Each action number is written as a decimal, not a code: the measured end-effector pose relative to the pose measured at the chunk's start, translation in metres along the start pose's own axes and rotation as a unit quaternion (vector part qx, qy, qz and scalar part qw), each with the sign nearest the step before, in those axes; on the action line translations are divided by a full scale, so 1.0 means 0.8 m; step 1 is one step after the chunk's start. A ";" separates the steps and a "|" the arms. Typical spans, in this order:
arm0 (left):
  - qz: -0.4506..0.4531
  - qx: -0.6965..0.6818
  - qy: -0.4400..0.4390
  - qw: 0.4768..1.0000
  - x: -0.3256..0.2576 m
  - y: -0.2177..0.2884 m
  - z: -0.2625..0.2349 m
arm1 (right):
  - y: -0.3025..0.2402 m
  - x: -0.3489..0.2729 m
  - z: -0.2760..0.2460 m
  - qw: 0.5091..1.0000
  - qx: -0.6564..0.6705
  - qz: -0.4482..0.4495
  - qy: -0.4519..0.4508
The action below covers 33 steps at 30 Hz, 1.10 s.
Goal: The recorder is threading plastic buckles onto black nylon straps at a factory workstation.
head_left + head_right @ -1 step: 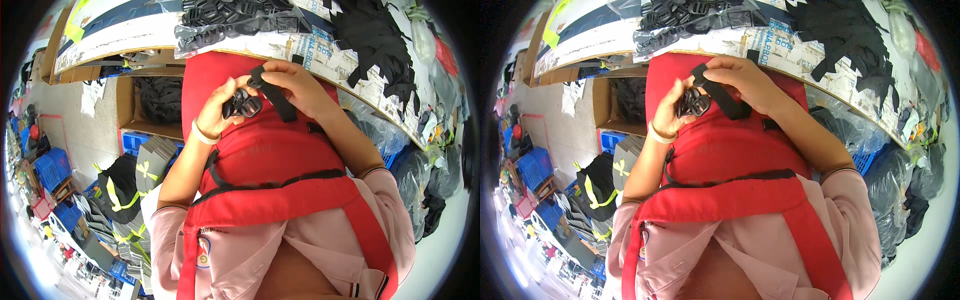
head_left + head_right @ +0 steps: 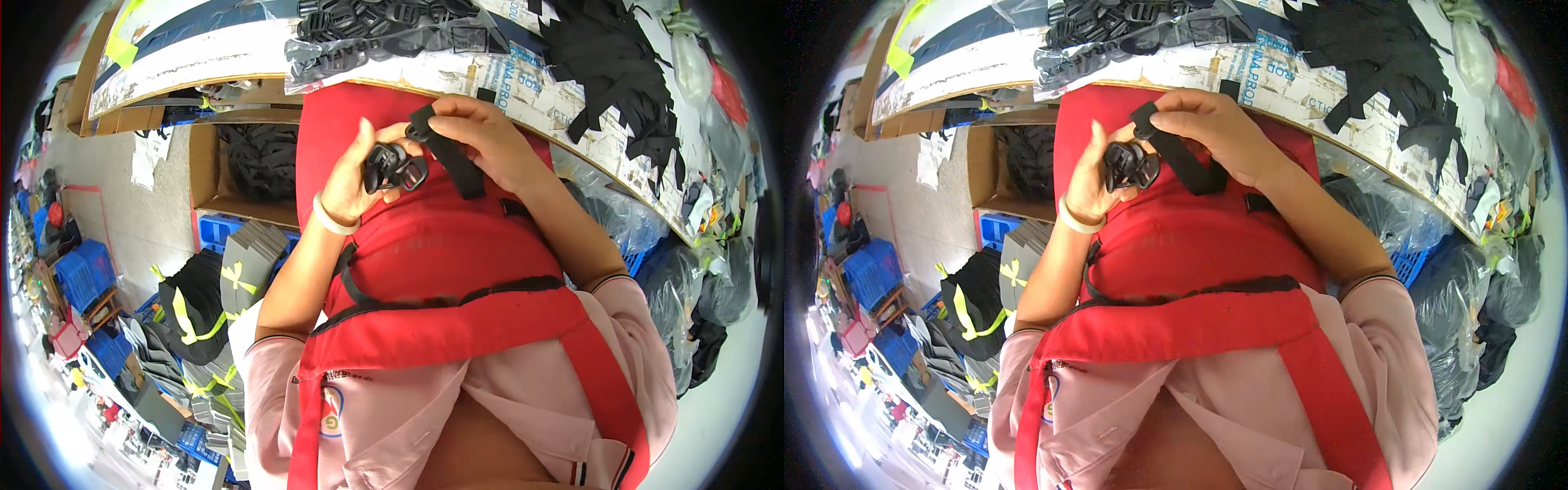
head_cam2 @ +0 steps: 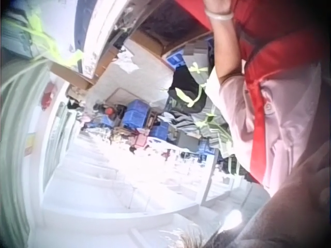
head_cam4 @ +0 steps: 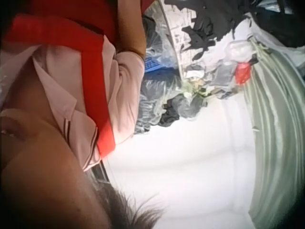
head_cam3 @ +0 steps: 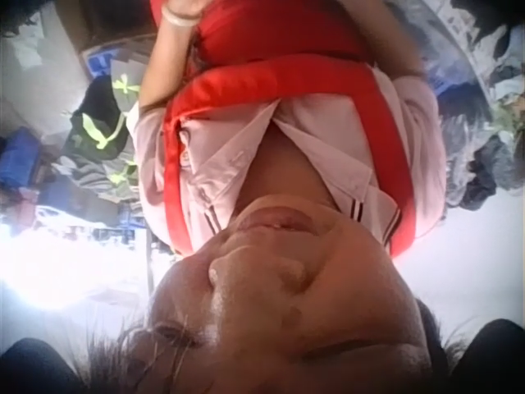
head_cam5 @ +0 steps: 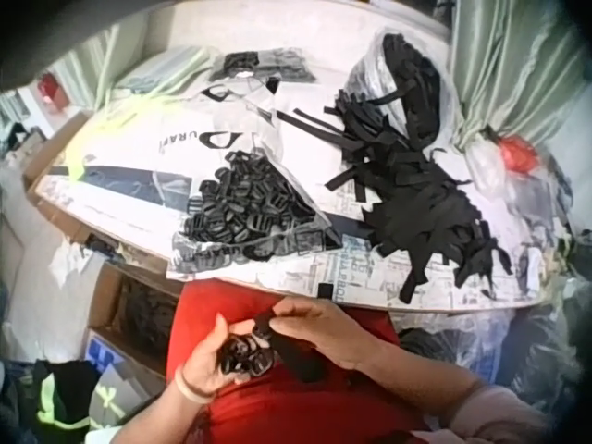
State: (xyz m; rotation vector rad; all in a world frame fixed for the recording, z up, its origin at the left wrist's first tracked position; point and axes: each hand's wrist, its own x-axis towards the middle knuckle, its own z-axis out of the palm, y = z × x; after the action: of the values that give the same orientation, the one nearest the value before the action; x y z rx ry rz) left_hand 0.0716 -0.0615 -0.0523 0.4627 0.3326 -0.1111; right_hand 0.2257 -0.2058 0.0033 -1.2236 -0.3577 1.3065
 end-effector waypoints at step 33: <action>0.126 0.142 0.235 0.953 -0.018 -0.002 0.026 | 0.010 -0.011 0.027 0.982 -0.183 -0.020 0.042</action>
State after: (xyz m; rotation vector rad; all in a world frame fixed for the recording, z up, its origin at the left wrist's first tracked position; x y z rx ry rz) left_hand 0.0637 -0.0722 -0.0306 0.8147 0.7268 0.2080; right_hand 0.2016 -0.2048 0.0084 -1.5652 -0.5771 1.1827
